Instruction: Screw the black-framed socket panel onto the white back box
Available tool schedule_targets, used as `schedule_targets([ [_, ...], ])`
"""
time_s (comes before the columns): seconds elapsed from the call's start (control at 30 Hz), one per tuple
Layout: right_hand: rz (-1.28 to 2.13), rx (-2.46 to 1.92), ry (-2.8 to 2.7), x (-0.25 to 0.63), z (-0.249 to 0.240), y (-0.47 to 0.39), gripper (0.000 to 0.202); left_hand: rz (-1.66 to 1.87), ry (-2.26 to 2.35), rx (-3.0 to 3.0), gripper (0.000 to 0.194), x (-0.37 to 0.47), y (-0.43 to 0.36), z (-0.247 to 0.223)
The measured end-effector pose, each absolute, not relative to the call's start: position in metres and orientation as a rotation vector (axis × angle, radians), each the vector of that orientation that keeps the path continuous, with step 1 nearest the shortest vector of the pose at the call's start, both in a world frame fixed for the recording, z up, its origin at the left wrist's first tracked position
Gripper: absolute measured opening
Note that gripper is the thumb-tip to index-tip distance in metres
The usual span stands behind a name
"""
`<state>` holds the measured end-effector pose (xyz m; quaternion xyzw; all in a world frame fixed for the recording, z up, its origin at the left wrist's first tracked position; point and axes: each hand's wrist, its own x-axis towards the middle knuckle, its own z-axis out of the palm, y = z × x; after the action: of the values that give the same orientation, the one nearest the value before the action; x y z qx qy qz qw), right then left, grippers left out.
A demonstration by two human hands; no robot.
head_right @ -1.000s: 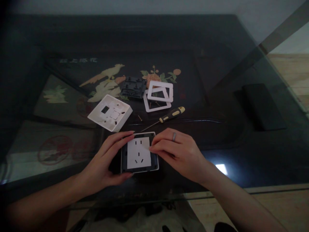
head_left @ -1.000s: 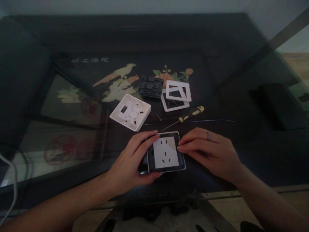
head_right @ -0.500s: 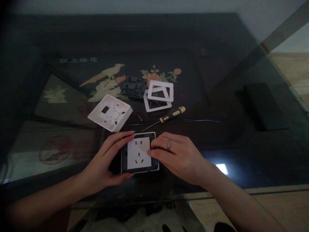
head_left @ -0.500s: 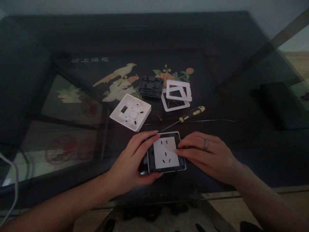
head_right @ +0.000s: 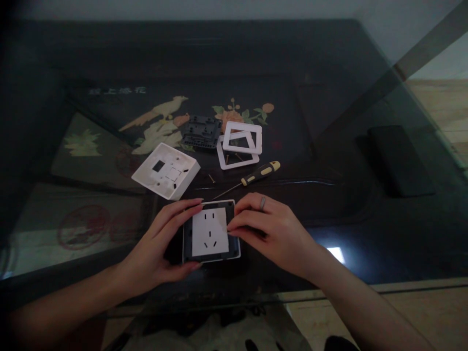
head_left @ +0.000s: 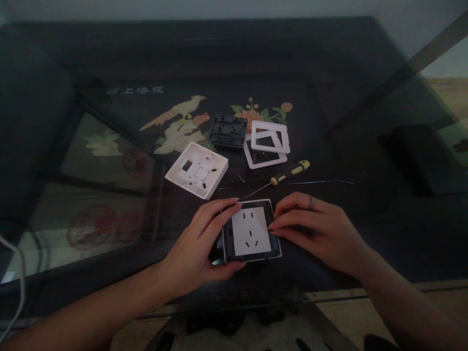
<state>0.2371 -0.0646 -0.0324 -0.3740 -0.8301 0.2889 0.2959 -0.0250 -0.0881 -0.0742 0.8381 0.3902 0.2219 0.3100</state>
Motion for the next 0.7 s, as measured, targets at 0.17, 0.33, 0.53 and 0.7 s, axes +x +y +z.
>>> schedule_targets([
  [0.17,0.544,-1.202,-2.164,0.248,-0.034,-0.055,0.010,0.578,1.034,2.218,0.082,-0.024,-0.088,-0.074],
  [0.33,0.185,-1.451,-2.126,0.269,-0.050,-0.035,0.030,0.603,1.034,2.227,0.081,-0.024,-0.089,-0.075],
  [0.53,0.237,-1.500,-2.254,0.284,-0.067,-0.022,0.041,0.587,1.016,2.258,0.078,-0.025,-0.088,-0.076],
  [0.7,0.311,-1.477,-2.311,0.293,-0.074,-0.015,0.037,0.585,0.991,2.271,0.078,-0.025,-0.086,-0.076],
])
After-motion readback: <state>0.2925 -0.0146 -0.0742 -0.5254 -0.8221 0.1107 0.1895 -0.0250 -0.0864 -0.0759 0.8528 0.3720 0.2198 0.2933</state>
